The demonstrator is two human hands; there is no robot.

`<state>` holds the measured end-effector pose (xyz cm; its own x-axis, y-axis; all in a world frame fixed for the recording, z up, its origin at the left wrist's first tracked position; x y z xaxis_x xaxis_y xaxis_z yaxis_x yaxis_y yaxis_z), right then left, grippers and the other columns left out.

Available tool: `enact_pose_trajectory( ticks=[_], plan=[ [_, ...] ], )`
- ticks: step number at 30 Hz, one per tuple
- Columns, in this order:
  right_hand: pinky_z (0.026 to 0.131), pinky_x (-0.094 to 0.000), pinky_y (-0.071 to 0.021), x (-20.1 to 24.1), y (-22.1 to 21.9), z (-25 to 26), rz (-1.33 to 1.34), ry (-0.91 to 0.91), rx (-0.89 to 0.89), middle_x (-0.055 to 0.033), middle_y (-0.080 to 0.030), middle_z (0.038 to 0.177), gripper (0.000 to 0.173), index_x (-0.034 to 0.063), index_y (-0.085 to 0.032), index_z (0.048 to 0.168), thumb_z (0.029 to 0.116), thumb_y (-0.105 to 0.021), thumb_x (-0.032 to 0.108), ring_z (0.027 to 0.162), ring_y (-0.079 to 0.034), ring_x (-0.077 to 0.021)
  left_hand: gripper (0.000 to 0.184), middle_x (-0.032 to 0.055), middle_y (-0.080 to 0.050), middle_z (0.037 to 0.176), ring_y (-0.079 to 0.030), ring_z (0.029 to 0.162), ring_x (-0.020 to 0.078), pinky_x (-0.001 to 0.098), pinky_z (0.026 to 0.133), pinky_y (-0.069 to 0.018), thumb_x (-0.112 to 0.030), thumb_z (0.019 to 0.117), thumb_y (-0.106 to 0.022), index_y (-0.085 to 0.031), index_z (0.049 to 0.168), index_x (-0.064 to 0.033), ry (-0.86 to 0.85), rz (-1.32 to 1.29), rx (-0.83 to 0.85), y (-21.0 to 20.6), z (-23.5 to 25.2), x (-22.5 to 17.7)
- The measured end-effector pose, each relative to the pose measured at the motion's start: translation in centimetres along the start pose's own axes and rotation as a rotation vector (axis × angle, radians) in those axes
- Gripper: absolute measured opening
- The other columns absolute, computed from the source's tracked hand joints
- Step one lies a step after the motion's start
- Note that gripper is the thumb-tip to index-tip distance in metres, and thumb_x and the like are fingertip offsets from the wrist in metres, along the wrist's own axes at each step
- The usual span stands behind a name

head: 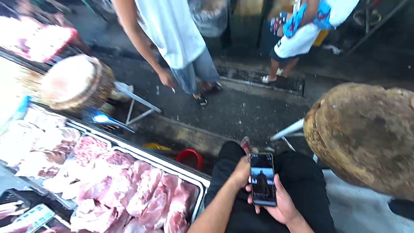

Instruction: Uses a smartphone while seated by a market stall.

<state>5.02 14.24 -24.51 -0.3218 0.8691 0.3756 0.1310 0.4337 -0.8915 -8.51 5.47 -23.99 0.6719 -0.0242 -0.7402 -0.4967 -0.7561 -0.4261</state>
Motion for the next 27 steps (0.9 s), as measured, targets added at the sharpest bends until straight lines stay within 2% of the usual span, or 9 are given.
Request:
enact_pose_trajectory(
  ticks=[6,10,13,15,18,22,27],
  plan=[
    [0.073,-0.0461,-0.0623,0.2,0.4,0.6,0.024,-0.025,0.017,-0.0232,-0.068,0.127,0.085,0.0199,-0.062,0.137,0.0868,-0.04,0.085,0.101,-0.072,-0.0382,0.029,0.006,-0.074,0.095,-0.071,0.087,0.0144,0.0368,0.083,-0.0601,-0.028,0.101,-0.051,-0.064,0.115,-0.0062,-0.023,-0.013,0.065,-0.2,0.5,-0.6],
    [0.073,-0.0483,-0.0622,0.1,0.6,0.5,0.076,-0.016,0.037,-0.0251,-0.065,0.13,0.084,0.018,-0.061,0.139,0.0886,-0.041,0.083,0.104,-0.071,-0.0406,0.028,0.0047,-0.074,0.094,-0.071,0.087,0.0127,0.035,0.083,-0.0604,-0.027,0.101,-0.05,-0.064,0.115,-0.0067,-0.021,-0.008,0.065,-0.3,0.3,-0.5],
    [0.073,-0.0478,-0.0621,0.1,0.6,0.3,0.044,-0.004,0.041,-0.0248,-0.065,0.131,0.084,0.0182,-0.059,0.14,0.0893,-0.04,0.083,0.104,-0.071,-0.0404,0.022,0.0004,-0.072,0.092,-0.07,0.085,0.0082,0.0305,0.082,-0.0593,-0.021,0.0989,-0.055,-0.064,0.114,-0.0082,0.0,0.097,0.11,-0.6,0.0,-0.5],
    [0.073,-0.0474,-0.0621,0.1,0.5,0.0,0.031,0.004,0.04,-0.0248,-0.065,0.131,0.083,0.0196,-0.058,0.14,0.0899,-0.039,0.083,0.104,-0.071,-0.0407,0.027,-0.002,-0.072,0.096,-0.068,0.089,0.0031,0.0258,0.087,-0.0572,-0.018,0.0941,-0.063,-0.062,0.119,-0.0063,-0.025,0.207,0.164,-0.7,-0.4,-0.3],
    [0.073,-0.048,-0.062,0.0,0.5,-0.1,0.044,-0.006,0.055,-0.0251,-0.065,0.131,0.082,0.0208,-0.057,0.141,0.0903,-0.039,0.082,0.104,-0.071,-0.0415,0.04,-0.0004,-0.071,0.103,-0.067,0.094,0.0014,0.0244,0.092,-0.0547,-0.02,0.0892,-0.069,-0.06,0.124,-0.0027,-0.061,0.376,0.163,-0.6,-0.5,-0.1],
    [0.073,-0.048,-0.0621,-0.2,0.6,-0.1,0.047,-0.021,0.052,-0.0265,-0.065,0.129,0.081,0.0209,-0.058,0.141,0.0905,-0.04,0.082,0.103,-0.071,-0.042,0.048,0.0044,-0.071,0.11,-0.066,0.1,0.0046,0.0278,0.097,-0.0537,-0.02,0.0872,-0.071,-0.058,0.13,0.0001,-0.06,0.447,0.118,0.1,-0.5,0.3],
    [0.071,-0.0474,-0.0622,-0.3,0.4,-0.1,0.022,-0.028,-0.006,-0.0258,-0.066,0.128,0.084,0.0204,-0.058,0.14,0.0889,-0.039,0.084,0.101,-0.071,-0.0419,0.049,0.0033,-0.071,0.111,-0.066,0.101,0.0037,0.0271,0.098,-0.0534,-0.023,0.0887,-0.07,-0.058,0.13,-0.0001,-0.067,0.434,0.126,0.0,-0.6,0.4]
  ],
)
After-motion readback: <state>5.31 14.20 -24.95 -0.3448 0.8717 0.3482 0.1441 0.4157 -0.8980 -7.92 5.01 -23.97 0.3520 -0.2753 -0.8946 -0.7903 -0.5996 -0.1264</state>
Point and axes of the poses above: each hand's wrist, its own z-axis towards the middle knuckle, its own y-axis out of the back of the hand, x = y × z, the point moved 2 cm from there along z, towards the middle knuckle
